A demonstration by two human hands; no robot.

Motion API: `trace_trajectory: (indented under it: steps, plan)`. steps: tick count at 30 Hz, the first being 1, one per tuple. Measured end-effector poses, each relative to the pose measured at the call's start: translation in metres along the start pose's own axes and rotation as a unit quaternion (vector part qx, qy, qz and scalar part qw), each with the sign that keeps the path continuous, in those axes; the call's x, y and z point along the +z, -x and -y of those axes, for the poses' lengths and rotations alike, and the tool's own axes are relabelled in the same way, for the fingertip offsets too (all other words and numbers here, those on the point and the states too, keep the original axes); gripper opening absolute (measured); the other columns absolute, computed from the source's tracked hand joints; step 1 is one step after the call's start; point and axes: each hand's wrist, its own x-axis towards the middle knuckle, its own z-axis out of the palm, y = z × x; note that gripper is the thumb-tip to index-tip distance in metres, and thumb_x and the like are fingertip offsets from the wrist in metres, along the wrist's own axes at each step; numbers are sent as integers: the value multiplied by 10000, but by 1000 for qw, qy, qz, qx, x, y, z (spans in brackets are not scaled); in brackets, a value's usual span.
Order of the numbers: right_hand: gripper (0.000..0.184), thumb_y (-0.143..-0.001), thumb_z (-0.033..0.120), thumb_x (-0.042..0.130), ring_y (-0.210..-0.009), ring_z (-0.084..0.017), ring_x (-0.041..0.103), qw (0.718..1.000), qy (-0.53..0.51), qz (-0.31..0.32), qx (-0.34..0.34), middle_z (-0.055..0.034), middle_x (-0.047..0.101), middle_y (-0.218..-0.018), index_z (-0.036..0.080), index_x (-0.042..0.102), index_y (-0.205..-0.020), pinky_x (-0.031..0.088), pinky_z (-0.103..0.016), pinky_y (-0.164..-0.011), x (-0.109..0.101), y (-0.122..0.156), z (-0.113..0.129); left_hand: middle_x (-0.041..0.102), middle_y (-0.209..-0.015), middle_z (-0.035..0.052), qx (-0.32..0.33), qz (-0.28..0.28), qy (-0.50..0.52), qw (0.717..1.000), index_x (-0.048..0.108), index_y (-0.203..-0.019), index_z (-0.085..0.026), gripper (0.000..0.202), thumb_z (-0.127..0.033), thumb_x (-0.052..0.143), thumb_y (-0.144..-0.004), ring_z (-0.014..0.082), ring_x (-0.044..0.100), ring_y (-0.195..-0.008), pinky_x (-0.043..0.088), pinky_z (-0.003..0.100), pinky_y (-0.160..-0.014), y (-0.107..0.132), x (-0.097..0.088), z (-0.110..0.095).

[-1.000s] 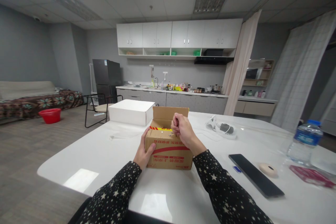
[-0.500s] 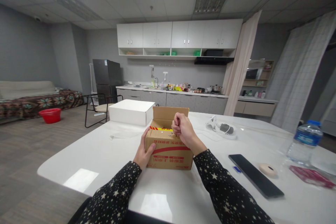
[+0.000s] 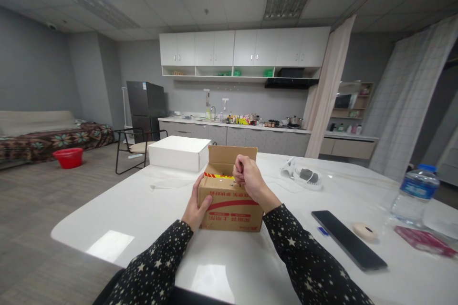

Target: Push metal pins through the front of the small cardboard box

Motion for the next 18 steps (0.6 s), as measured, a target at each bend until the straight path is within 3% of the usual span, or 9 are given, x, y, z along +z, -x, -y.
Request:
trace_trajectory:
  steps: [4,12,18]
  plan:
    - [353,-836,417,499,-404,-72,191,999,32,1,-11,86,287,-437,234,360,-567,146,-212,-398,3,1,-2,337,-1609,153,6,-2,-3,1000,220,-1560,-198,812,-549,571,-918,328,394,-1450,343,482,-1203,0,0,0]
    - [306,-766,373,496,-396,-71,134,998,-51,-10,27,99,250,-412,237,328,-551,99,-212,-394,-3,-2,1,334,-1609,155,13,-8,-12,1000,232,-1560,-194,799,-543,564,-922,333,379,-1458,325,488,-1210,1,0,0]
    - [313,-792,361,493,-402,-68,154,1000,-12,-5,-3,92,281,-426,232,340,-551,116,-211,-395,-1,0,-1,339,-1607,154,4,-7,-8,1000,234,-1561,-199,818,-555,578,-909,339,385,-1454,338,486,-1202,0,0,0]
